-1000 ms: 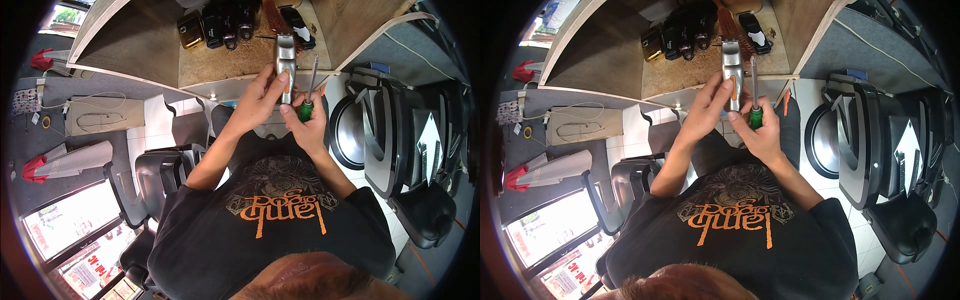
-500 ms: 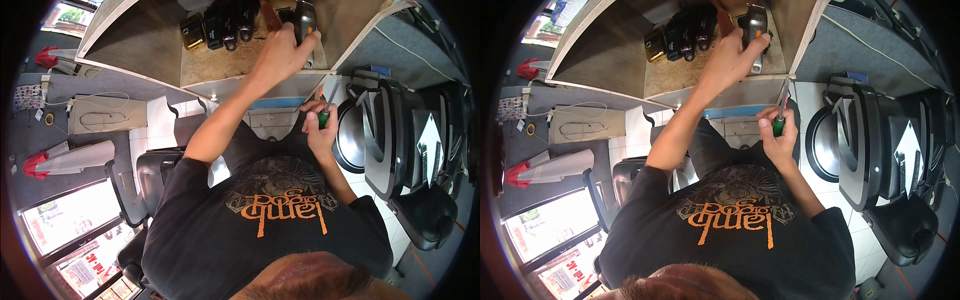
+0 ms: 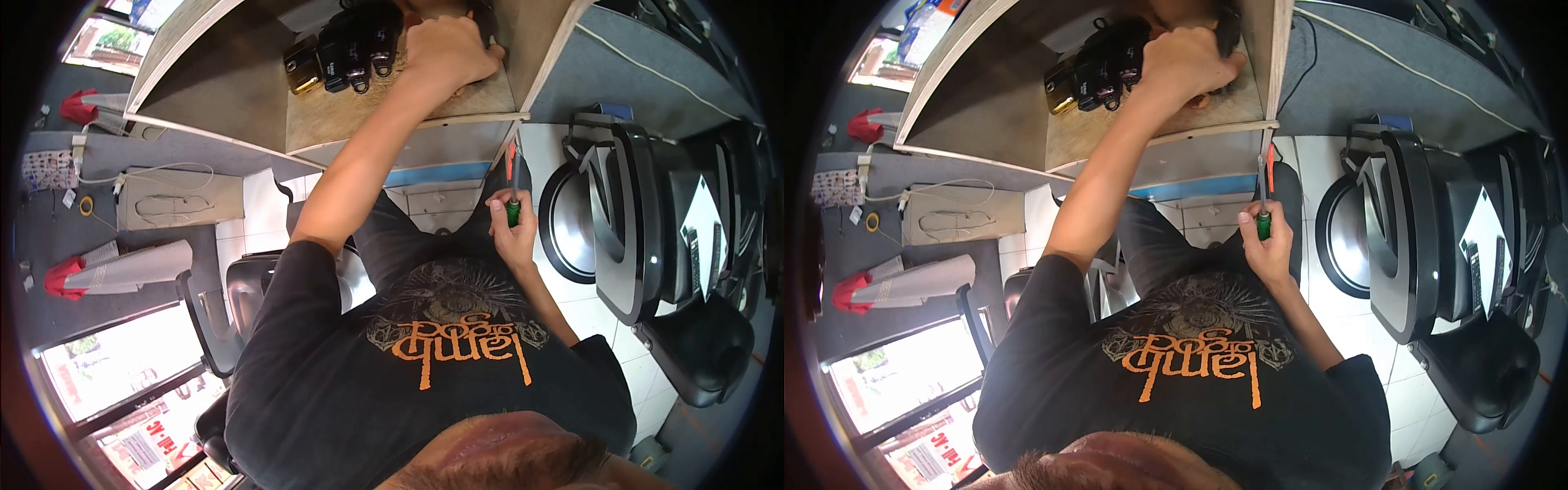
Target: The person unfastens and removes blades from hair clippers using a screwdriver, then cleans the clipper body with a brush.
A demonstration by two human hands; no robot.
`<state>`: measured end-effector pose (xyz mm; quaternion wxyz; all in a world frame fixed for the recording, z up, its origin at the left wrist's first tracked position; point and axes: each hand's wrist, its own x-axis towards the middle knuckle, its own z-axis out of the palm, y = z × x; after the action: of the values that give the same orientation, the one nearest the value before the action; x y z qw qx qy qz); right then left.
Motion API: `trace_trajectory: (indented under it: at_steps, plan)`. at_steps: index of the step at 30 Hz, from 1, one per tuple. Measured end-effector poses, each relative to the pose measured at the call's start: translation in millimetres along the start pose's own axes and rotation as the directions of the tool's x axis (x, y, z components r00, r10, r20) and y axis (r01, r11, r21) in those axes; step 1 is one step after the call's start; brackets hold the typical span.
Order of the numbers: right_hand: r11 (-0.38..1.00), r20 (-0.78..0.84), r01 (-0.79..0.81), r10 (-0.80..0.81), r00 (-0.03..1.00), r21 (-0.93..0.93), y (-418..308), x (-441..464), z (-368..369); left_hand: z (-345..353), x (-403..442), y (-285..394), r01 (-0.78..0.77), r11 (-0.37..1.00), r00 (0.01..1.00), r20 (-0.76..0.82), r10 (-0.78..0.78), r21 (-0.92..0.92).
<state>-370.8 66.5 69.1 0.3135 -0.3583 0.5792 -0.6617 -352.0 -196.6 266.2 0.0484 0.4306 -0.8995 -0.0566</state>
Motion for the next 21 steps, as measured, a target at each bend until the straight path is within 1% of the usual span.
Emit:
trace_trajectory:
  at_steps: [2, 3, 7, 10, 11, 14, 20, 21]
  plan:
    - [1.0, -0.003, 0.002, -0.002, 1.0, -0.011, -1, 3, 0, -2, 6, 6, 0.01, 0.999, 0.999, 0.043, -0.011, 0.037]
    - [1.0, -0.001, 0.002, -0.002, 1.0, -0.018, -1, 5, 0, -6, 11, 10, 0.043, 0.997, 0.992, 0.118, -0.05, 0.066]
    - [1.0, 0.019, -0.004, 0.003, 1.0, 0.001, 0, 8, 0, -1, 27, 10, -0.023, 0.992, 0.992, 0.13, 0.007, 0.127]
    - [1.0, 0.034, -0.012, 0.012, 0.999, 0.02, -1, 7, 2, 2, 33, 12, -0.087, 0.97, 0.986, 0.159, 0.051, 0.226]
    - [1.0, 0.043, -0.007, 0.006, 0.999, 0.022, -1, 7, 3, 1, 36, 14, -0.088, 0.965, 0.977, 0.211, 0.035, 0.248]
    - [1.0, 0.056, 0.006, -0.007, 0.998, 0.019, 0, 6, 5, 2, 44, 19, -0.094, 0.959, 0.958, 0.287, 0.014, 0.269]
    - [1.0, 0.066, 0.006, -0.006, 0.998, 0.008, 2, 2, 5, 3, 36, 20, -0.163, 0.935, 0.953, 0.297, 0.067, 0.314]
    - [1.0, 0.075, 0.018, -0.018, 0.997, 0.002, 6, 1, 4, 1, 32, 20, -0.192, 0.939, 0.948, 0.303, 0.101, 0.285]
